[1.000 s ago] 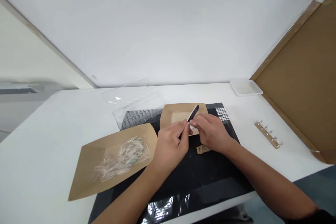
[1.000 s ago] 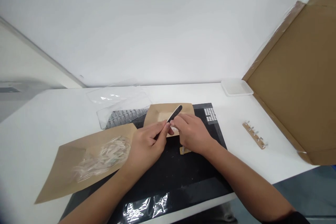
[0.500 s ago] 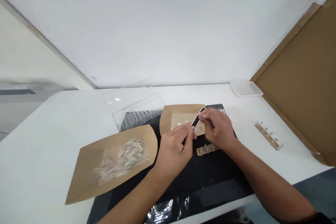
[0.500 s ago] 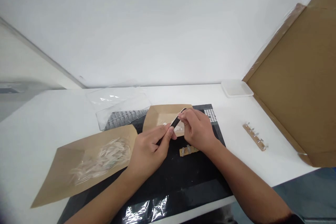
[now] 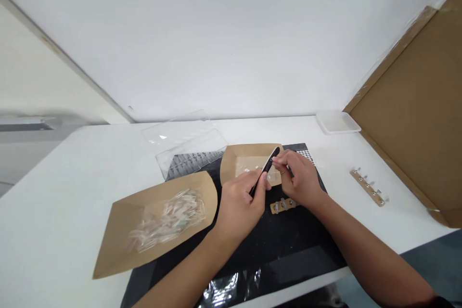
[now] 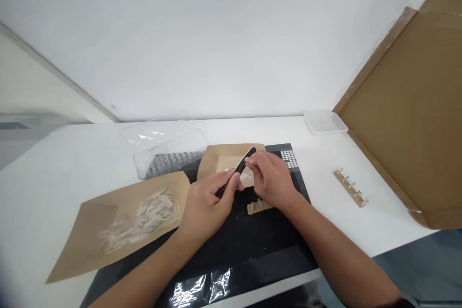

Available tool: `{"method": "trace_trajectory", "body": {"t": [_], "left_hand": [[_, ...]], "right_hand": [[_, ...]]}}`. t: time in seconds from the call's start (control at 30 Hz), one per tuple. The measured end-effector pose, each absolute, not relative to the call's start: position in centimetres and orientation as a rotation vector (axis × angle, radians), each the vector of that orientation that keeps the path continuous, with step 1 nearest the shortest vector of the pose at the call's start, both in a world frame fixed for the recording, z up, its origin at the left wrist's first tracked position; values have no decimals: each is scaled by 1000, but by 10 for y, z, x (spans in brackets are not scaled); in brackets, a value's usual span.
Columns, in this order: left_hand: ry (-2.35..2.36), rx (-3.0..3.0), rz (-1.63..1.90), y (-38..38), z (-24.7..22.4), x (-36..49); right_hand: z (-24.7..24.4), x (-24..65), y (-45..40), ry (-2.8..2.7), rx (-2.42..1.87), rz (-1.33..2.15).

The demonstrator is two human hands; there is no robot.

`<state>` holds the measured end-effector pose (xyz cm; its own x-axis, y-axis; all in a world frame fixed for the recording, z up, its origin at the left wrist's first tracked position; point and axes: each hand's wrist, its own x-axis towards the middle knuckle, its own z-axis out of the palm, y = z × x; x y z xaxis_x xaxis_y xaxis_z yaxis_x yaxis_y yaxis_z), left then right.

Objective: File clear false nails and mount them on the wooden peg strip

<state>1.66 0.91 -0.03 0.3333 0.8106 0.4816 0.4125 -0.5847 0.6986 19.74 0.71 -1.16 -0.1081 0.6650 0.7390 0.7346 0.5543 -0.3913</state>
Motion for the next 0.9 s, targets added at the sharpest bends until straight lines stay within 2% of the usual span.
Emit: {"method": "trace_trajectory", "body": {"t": [0.33,0.9], "left_hand": [[1090,2126,1180,11,-5,15],[1061,2131,1217,7,-1,17]], "right_hand": [[-18,195,10,-1951,-1163,2],[-7,195,5,-1936,-1116,-96]]}}
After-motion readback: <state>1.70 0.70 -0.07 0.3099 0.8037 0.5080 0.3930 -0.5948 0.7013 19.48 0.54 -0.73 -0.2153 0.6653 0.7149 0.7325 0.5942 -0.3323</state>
